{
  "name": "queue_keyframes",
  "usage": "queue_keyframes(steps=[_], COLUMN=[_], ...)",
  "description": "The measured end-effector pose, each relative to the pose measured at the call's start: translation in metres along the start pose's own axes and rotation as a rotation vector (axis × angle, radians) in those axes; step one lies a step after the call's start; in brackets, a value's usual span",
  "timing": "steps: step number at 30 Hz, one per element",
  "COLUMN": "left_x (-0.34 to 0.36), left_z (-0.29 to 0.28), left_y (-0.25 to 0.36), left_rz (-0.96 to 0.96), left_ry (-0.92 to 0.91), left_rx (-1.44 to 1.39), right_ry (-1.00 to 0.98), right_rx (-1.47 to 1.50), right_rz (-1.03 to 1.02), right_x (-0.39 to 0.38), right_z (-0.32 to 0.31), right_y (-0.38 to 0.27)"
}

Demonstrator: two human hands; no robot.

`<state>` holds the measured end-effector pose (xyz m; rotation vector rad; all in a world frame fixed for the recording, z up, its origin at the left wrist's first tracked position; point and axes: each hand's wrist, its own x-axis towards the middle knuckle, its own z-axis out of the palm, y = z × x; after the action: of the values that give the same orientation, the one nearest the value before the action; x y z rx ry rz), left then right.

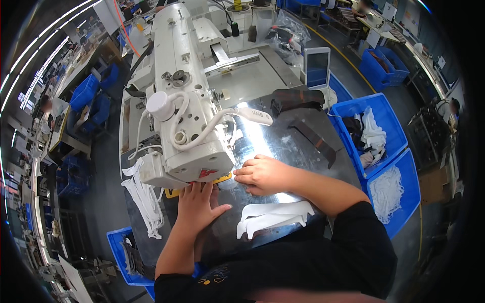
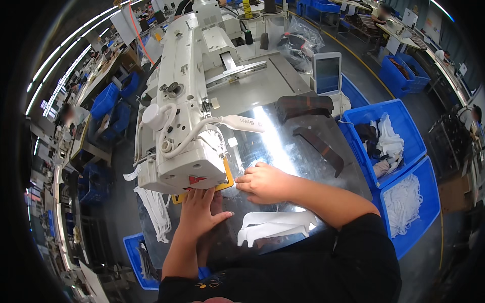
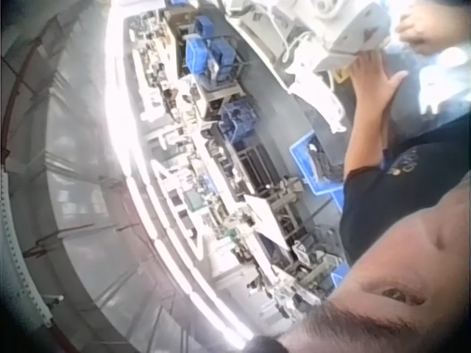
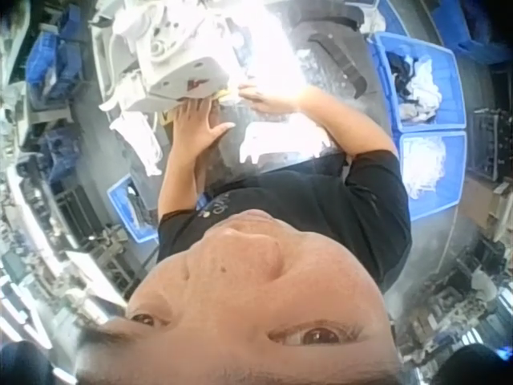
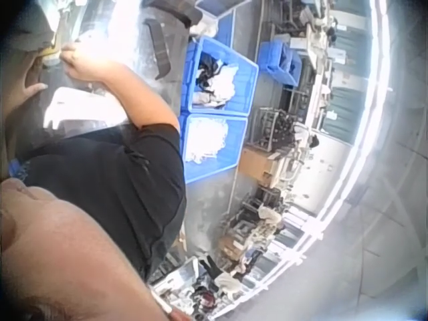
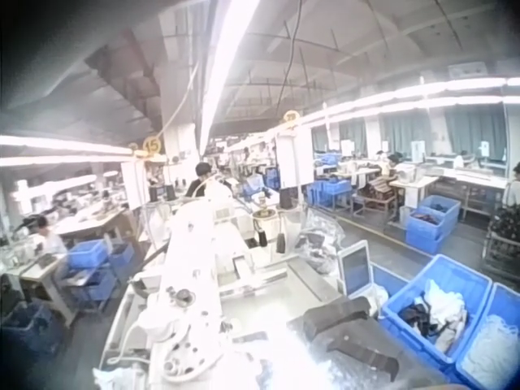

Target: Operating an industrial sewing machine to sew leather or textile components for goods.

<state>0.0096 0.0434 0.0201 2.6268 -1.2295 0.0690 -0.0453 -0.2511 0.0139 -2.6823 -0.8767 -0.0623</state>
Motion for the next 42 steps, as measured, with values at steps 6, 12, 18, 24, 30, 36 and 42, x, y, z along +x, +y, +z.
queue_keyframes(steps=[6, 12, 18, 24, 30, 36, 42], left_x=[-0.001, -0.001, -0.003, -0.002, -0.001, 0.002, 0.002], left_z=[-0.006, -0.014, -0.01, -0.009, 0.0, 0.007, 0.006], left_y=[0.005, 0.018, 0.023, 0.032, 0.041, 0.048, 0.051], left_rz=[0.021, -0.058, 0.021, 0.04, 0.091, 0.142, 0.14], left_ry=[0.0, -0.137, -0.128, -0.163, -0.162, -0.167, -0.185], left_rx=[-0.007, -0.06, -0.018, -0.046, -0.018, 0.001, -0.014], right_ry=[0.006, 0.06, 0.106, 0.19, 0.178, 0.181, 0.147], right_rx=[0.004, 0.036, 0.071, 0.085, 0.074, 0.059, 0.037], right_rz=[-0.007, -0.019, -0.027, -0.072, -0.075, -0.035, -0.017], right_x=[-0.002, -0.003, -0.002, 0.0, -0.003, -0.004, -0.005], right_z=[0.001, 0.005, 0.006, 0.002, 0.003, -0.003, -0.003], right_y=[0.002, 0.003, 0.006, 0.001, 0.001, 0.005, 0.007])
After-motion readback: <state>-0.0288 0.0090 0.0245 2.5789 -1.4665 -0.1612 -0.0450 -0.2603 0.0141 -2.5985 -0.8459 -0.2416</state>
